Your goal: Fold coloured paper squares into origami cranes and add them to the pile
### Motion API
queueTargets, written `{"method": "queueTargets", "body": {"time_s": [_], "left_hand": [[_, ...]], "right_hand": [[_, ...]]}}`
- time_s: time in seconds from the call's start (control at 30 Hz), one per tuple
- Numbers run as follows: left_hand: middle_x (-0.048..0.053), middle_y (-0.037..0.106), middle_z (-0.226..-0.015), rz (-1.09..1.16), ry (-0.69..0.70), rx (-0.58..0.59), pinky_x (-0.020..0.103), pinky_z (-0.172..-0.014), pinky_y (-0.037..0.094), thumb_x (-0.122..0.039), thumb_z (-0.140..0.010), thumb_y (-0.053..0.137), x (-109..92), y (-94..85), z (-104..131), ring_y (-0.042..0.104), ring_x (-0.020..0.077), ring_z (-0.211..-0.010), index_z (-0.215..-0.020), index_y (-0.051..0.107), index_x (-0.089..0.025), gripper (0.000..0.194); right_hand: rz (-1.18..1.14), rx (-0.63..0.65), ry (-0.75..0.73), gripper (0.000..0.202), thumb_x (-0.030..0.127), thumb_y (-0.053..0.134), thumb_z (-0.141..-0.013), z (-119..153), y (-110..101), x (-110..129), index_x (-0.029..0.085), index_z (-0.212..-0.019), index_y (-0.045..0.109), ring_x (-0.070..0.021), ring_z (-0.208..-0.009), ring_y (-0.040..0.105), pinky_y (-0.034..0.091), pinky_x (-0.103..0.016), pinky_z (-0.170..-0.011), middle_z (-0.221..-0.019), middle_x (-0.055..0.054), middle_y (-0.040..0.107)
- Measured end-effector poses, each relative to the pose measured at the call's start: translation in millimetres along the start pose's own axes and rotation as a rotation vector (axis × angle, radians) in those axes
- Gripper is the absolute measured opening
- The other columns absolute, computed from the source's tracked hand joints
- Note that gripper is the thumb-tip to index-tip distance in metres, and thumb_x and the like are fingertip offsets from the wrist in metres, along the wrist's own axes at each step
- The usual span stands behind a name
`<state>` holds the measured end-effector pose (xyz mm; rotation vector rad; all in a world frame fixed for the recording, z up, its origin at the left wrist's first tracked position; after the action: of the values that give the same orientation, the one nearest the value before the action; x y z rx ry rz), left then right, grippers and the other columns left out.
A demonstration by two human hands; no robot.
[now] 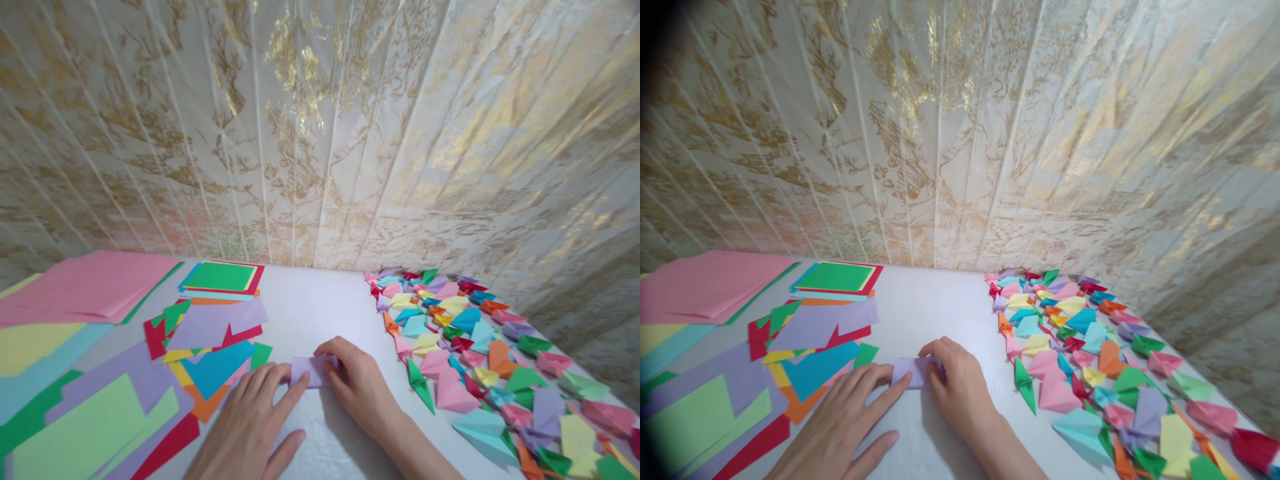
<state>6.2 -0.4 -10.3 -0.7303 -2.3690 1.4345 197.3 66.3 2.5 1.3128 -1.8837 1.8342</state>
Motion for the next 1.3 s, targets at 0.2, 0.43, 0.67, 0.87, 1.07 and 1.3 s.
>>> {"method": "queueTargets", "body": {"time_s": [0.2, 0.43, 0.67, 0.87, 1.07, 1.3], "left_hand": [[0.003, 0.063, -0.119, 0.035, -0.025, 0.021, 0.034, -0.092, 0.048, -0.031, -0.086, 0.063, -0.6, -2.0, -2.0, 0.059, 0.0238, -0.108, -0.141, 0.046, -0.032, 0.057], [0.003, 0.060, -0.134, -0.034, 0.005, 0.024, 0.036, -0.098, 0.046, -0.034, -0.089, 0.060, 0.7, 5.4, 1.8, 0.055, 0.0258, -0.118, -0.142, 0.047, -0.032, 0.055], [-0.001, 0.060, -0.137, -0.038, 0.091, 0.028, 0.035, -0.099, 0.045, -0.035, -0.090, 0.060, -2.9, 3.2, 0.0, 0.056, 0.0239, -0.115, -0.138, 0.052, -0.031, 0.048], [0.000, 0.060, -0.137, -0.060, 0.094, 0.026, 0.037, -0.098, 0.043, -0.034, -0.091, 0.060, -3.7, 3.2, -0.2, 0.055, 0.0245, -0.115, -0.137, 0.053, -0.029, 0.047], [0.000, 0.060, -0.138, -0.062, 0.108, 0.025, 0.037, -0.098, 0.042, -0.034, -0.090, 0.060, -3.6, 5.9, 0.8, 0.055, 0.0248, -0.114, -0.136, 0.053, -0.029, 0.047], [0.000, 0.061, -0.137, -0.037, 0.108, 0.024, 0.038, -0.099, 0.040, -0.036, -0.090, 0.060, -1.1, 3.8, -0.1, 0.055, 0.0253, -0.116, -0.136, 0.054, -0.028, 0.047]], "right_hand": [[0.090, 0.009, 0.010, 0.033, -0.005, 0.048, -0.076, -1.9, 1.7, 0.4, 0.019, -0.088, 0.067, -0.0160, -0.081, 0.058, 0.042, -0.024, -0.072, -0.085, -0.002, 0.062], [0.075, 0.005, -0.001, 0.035, -0.006, 0.048, -0.075, -2.7, 1.5, -0.7, 0.020, -0.088, 0.067, -0.0150, -0.079, 0.059, 0.043, -0.023, -0.070, -0.085, -0.001, 0.062], [0.061, 0.017, 0.010, 0.034, -0.007, 0.047, -0.074, -3.0, 2.3, -1.3, 0.018, -0.088, 0.066, -0.0159, -0.082, 0.058, 0.043, -0.024, -0.073, -0.087, -0.002, 0.062], [0.078, 0.027, 0.014, 0.033, -0.008, 0.048, -0.075, -2.3, 3.4, -1.2, 0.017, -0.088, 0.065, -0.0166, -0.083, 0.058, 0.042, -0.025, -0.074, -0.087, -0.003, 0.062], [0.087, 0.031, 0.014, 0.034, -0.009, 0.047, -0.074, -2.9, 4.7, -0.5, 0.016, -0.089, 0.064, -0.0175, -0.084, 0.057, 0.042, -0.026, -0.075, -0.088, -0.004, 0.061], [0.102, 0.031, 0.009, 0.034, -0.010, 0.045, -0.076, -1.1, 7.7, -1.6, 0.016, -0.089, 0.062, -0.0190, -0.087, 0.055, 0.042, -0.029, -0.077, -0.090, -0.005, 0.060]]}}
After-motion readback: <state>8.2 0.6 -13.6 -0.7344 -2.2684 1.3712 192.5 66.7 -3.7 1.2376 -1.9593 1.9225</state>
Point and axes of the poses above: each hand's wrist, its own z-axis away from the middle knuckle, its own y-axis out of the palm, x = y × z, the point moved 2 cm from there along -z, towards the middle knuckle
